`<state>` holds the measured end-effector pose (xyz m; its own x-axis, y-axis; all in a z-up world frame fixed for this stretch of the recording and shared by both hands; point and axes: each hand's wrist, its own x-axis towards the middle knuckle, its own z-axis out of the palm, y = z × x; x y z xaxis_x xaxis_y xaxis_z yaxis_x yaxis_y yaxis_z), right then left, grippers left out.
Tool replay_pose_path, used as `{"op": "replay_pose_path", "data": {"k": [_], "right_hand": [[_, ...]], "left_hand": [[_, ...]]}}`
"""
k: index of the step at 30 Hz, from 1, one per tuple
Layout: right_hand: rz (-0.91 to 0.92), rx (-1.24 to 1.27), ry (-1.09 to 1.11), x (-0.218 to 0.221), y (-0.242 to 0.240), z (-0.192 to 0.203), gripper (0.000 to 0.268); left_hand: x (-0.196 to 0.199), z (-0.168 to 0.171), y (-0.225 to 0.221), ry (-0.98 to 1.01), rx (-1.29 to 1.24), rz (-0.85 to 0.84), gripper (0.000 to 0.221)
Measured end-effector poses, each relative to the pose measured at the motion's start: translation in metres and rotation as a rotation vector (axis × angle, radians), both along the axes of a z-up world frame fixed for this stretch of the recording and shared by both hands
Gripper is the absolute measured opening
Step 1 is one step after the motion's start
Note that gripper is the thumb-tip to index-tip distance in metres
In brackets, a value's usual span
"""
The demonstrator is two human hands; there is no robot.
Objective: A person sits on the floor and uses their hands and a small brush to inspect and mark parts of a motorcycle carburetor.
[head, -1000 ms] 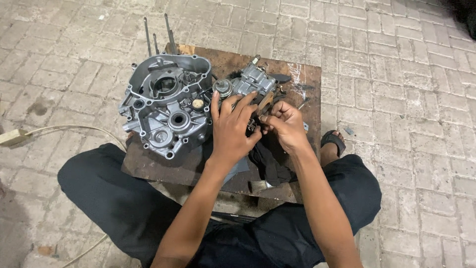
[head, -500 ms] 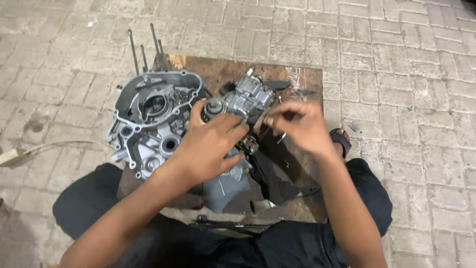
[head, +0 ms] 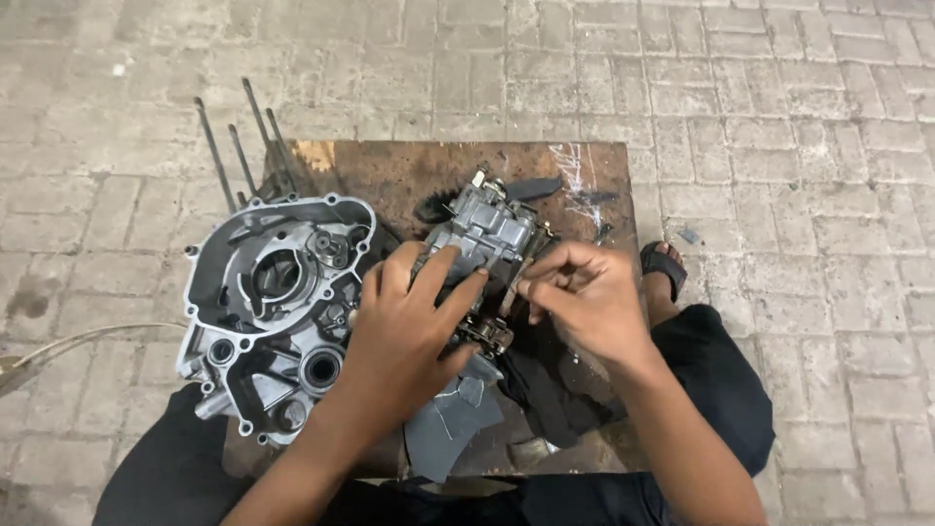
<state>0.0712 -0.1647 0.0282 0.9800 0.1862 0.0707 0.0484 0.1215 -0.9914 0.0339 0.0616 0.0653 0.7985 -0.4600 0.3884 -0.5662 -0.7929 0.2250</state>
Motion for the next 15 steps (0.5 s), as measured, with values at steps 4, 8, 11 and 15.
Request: {"op": "replay_pose_path", "data": {"k": [4, 8, 11, 15], "right_hand": [[0.055, -0.119, -0.098, -0.004, -0.001, 0.005, 0.011], [0.012, -0.043, 0.054, 0.003, -0.011, -0.004, 0.012], [-0.032, -0.043, 0.112, -0.006, -0.008, -0.004, 0.015], [0.105, 0.043, 0.082, 0.0, -0.011, -0.023, 0.018]], "left_hand": [[0.004, -0.002, 0.001, 0.018, 0.043, 0.016, 0.077], [0.005, -0.001, 0.002, 0.055, 0.058, 0.023, 0.075], [-0.001, -0.004, 0.002, 0.064, 0.07, 0.023, 0.077], [0.003, -0.003, 0.003, 0.055, 0.09, 0.011, 0.077]]}}
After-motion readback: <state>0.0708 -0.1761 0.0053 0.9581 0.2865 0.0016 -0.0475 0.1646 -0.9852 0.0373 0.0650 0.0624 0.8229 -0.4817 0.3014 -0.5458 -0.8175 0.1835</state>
